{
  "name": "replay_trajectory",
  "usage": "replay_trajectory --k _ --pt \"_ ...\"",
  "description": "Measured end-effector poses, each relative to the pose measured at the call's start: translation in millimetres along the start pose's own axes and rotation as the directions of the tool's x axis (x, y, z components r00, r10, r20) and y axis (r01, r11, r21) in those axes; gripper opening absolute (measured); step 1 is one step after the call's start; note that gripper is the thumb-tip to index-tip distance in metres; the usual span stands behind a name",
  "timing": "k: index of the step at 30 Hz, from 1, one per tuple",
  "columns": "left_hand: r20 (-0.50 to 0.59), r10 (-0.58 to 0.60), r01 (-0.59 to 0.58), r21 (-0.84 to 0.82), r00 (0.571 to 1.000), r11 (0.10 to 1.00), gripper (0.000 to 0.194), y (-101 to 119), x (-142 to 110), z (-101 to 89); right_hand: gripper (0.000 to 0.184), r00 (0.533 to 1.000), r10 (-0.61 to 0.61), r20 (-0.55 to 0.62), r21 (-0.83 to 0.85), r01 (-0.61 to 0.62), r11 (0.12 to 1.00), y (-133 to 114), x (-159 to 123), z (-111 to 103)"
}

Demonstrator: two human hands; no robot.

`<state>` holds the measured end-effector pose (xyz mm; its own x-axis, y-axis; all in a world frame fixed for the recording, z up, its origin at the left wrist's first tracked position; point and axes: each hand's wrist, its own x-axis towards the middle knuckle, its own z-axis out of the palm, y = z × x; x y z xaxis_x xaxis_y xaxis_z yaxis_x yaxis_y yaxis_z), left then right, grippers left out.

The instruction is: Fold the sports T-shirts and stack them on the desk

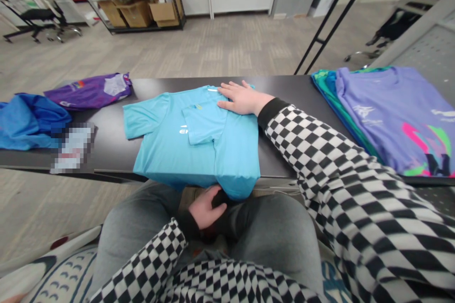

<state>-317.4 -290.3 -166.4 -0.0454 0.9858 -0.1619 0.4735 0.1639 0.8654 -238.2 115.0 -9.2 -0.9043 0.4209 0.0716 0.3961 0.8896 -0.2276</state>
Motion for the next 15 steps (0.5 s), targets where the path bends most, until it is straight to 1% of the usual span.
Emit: replay_trajectory --k 2,4,6,9,11,15 --pt "-0.141 0.043 -0.053 -0.068 0.989 0.996 0.033 30.3 4.2 -4.2 0.082 1.0 -0.009 -0.008 0.004 0.009 1.0 1.2 1.0 1.2" --pt "-0.236 0.055 -0.088 -0.134 0.97 0.987 0.024 56.8 6.8 -5.6 0.082 1.0 -0.017 -0.016 0.013 0.017 1.0 2.2 1.5 2.2" --pt "-0.32 0.017 -0.101 -0.246 0.947 0.964 0.026 76.8 7.5 -5.8 0.082 1.0 -0.02 -0.018 0.022 0.02 1.0 3.3 1.8 3.1" --pt "-0.433 -0.112 -0.083 -0.407 0.895 0.91 0.043 96.0 6.1 -9.0 0.082 0.999 -0.03 -0.028 0.034 0.031 0.999 6.1 2.8 5.1" --pt "-0.47 -0.174 -0.073 -0.461 0.866 0.884 0.049 104.2 4.3 -13.9 0.082 0.998 -0.042 -0.037 0.041 0.044 0.998 8.4 3.9 6.8" --pt "-0.458 -0.219 -0.049 -0.504 0.861 0.863 0.051 114.0 -0.6 -23.9 0.083 0.998 -0.049 -0.036 0.044 0.051 0.998 10.9 5.7 8.8"
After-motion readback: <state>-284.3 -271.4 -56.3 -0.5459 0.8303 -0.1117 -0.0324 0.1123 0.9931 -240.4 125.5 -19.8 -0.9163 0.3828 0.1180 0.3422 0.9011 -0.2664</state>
